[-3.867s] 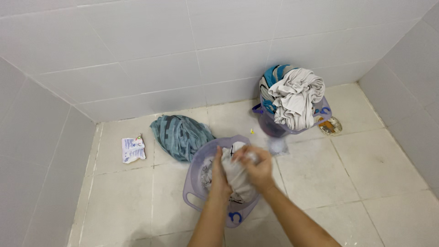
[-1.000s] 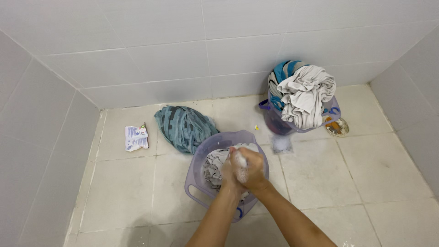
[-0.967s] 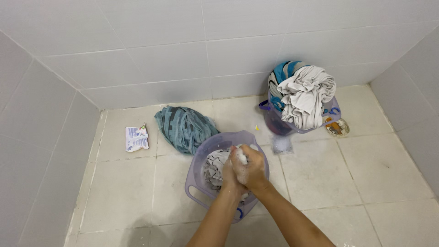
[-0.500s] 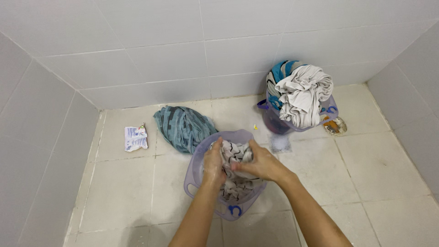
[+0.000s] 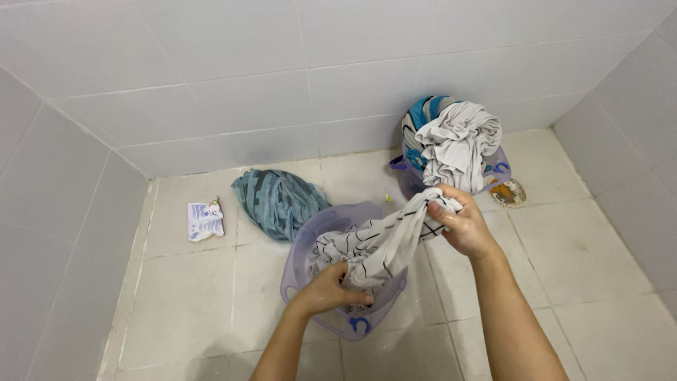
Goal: The person washes a white cloth by hand in a bucket of soapy water, scrubbing the fabric against itself and wringing it out.
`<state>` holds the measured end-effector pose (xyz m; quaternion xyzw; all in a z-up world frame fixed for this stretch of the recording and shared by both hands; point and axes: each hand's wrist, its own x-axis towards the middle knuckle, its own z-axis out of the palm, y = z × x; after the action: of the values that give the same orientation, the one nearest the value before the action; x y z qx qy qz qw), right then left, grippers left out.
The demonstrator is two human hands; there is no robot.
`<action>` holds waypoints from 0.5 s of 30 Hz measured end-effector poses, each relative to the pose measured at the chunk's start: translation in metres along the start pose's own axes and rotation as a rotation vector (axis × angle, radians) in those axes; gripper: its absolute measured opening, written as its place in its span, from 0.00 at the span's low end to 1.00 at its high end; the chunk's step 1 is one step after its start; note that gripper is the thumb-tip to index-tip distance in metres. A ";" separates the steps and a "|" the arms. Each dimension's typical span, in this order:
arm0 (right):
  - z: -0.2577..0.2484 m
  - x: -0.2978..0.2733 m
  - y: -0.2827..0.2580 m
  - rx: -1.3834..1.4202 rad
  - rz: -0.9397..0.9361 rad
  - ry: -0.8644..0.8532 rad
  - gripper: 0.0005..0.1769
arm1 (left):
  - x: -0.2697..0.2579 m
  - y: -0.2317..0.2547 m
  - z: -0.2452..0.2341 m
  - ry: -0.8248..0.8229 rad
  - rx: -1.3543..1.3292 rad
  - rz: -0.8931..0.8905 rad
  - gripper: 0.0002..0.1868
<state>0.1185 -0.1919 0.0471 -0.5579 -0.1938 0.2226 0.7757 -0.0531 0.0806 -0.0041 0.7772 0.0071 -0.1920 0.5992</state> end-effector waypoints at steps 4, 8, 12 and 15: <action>0.014 0.007 0.003 0.172 -0.106 0.075 0.14 | 0.023 -0.038 0.011 0.356 0.578 0.564 0.19; 0.040 0.012 -0.017 0.292 -0.223 0.159 0.22 | 0.033 -0.058 0.006 -0.021 -0.228 0.003 0.29; 0.062 0.019 -0.020 0.433 -0.158 0.176 0.29 | 0.029 -0.041 0.010 0.269 -0.713 -0.186 0.31; 0.089 0.018 0.009 0.135 -0.200 0.308 0.23 | 0.042 -0.015 0.023 0.381 -1.054 -0.291 0.30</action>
<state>0.0831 -0.1093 0.0661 -0.5101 -0.1119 0.0689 0.8500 -0.0249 0.0548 -0.0357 0.3859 0.3165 -0.0997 0.8608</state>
